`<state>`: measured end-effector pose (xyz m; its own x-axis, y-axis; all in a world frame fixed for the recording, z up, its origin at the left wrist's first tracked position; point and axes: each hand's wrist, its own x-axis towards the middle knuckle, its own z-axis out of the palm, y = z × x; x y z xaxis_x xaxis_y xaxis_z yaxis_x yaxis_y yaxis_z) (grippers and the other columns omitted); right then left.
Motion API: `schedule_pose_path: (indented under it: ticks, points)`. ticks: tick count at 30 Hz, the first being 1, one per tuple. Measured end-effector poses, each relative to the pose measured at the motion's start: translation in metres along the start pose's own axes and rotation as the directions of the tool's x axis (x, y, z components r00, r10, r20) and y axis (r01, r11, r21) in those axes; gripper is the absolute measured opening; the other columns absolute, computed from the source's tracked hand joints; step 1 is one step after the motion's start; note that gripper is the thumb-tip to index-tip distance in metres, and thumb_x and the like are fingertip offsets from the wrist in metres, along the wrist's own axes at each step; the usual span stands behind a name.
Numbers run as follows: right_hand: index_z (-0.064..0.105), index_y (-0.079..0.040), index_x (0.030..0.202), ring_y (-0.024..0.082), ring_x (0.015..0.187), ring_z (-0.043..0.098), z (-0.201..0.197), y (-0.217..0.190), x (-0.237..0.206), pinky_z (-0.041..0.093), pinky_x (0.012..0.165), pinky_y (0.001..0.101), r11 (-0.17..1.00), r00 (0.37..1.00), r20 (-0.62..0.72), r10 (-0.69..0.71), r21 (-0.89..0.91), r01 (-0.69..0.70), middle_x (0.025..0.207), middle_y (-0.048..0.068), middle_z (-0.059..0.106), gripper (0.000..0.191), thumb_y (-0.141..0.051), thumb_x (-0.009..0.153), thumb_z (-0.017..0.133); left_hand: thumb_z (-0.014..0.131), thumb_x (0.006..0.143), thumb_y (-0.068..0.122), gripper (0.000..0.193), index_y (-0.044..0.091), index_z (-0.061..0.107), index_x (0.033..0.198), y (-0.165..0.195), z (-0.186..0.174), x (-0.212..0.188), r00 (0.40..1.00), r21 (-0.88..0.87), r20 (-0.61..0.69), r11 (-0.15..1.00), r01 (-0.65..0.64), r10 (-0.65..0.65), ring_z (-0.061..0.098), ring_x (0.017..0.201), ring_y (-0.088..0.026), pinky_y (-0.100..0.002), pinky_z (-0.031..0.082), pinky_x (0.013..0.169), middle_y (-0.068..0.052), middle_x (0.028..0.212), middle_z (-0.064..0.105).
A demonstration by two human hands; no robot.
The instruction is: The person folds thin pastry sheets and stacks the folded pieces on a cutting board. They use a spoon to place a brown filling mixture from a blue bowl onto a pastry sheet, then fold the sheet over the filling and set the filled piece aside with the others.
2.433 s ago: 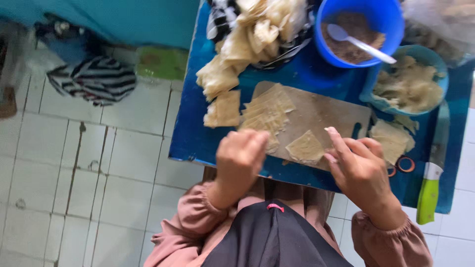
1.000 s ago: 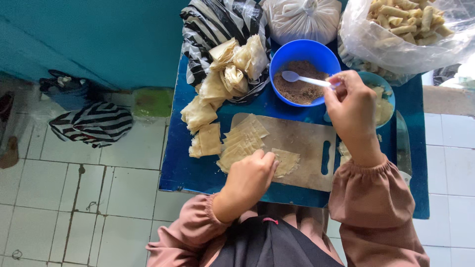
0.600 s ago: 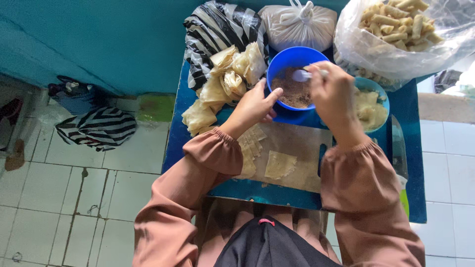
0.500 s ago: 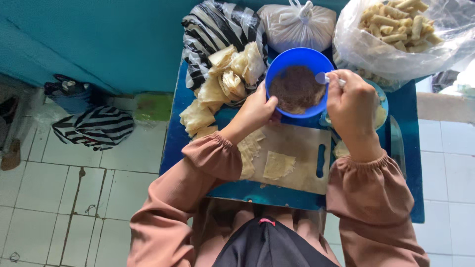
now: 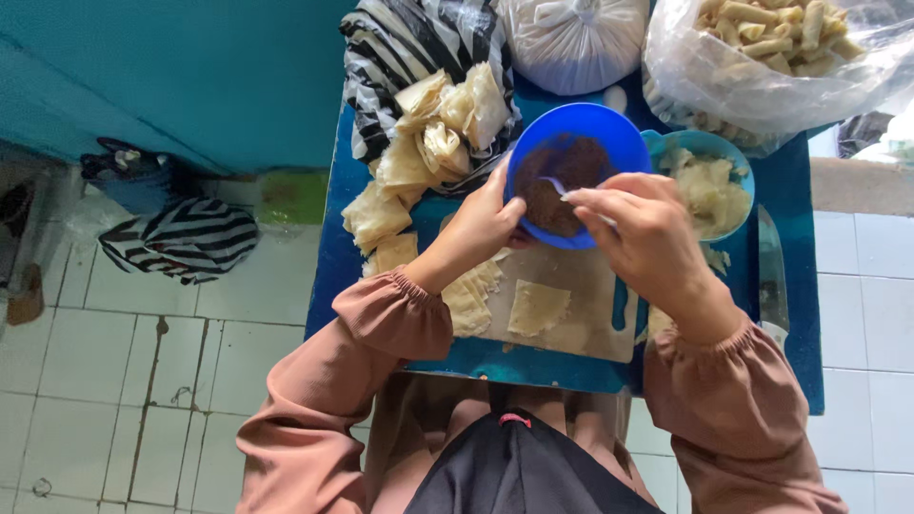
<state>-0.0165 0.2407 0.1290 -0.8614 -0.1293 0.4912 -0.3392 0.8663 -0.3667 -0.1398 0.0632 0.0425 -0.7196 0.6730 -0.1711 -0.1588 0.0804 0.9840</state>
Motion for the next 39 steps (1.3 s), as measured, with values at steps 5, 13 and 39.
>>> schedule_pose_path:
  ticks: [5, 13, 39]
  points:
    - [0.074, -0.003, 0.108, 0.025, 0.092, 0.071, -0.011, 0.008, -0.026, 0.051, 0.087, 0.0375, 0.973, 0.965, -0.137, 0.225, -0.024, -0.23, 0.098, 0.011, 0.076, 0.015, -0.009, 0.112, 0.061, 0.049, 0.093, 0.006, 0.065, 0.013, 0.032, 0.156, 0.0, 0.002, 0.003, 0.999, -0.031, 0.003, 0.999, 0.035, -0.035, 0.073, 0.066, -0.017, -0.034, 0.065, 0.056, -0.013, 0.1, 0.071]
    - [0.066, 0.007, 0.107, 0.019, 0.085, 0.074, 0.015, 0.039, -0.036, 0.06, 0.075, 0.0283, 0.67, 0.821, -0.08, 0.566, 0.624, -0.402, 0.097, 0.014, 0.071, 0.022, -0.008, 0.112, 0.05, 0.055, 0.098, 0.013, 0.055, 0.012, 0.04, 0.151, 0.006, -0.001, 0.009, 0.996, -0.018, 0.033, 0.996, 0.084, -0.083, 0.074, 0.067, -0.013, -0.03, 0.065, 0.058, -0.009, 0.095, 0.071]
    - [0.063, 0.009, 0.112, 0.03, 0.092, 0.072, 0.013, -0.043, -0.167, 0.058, 0.094, 0.0391, 0.294, 0.643, 0.043, 0.765, 0.864, -0.408, 0.101, 0.018, 0.068, 0.023, -0.011, 0.115, 0.051, 0.061, 0.087, 0.007, 0.01, 0.007, 0.054, 0.094, -0.038, 0.07, -0.144, 0.93, 0.895, -0.102, 0.44, -0.069, 0.353, 0.065, 0.088, -0.029, -0.039, 0.056, 0.074, -0.012, 0.094, 0.057]
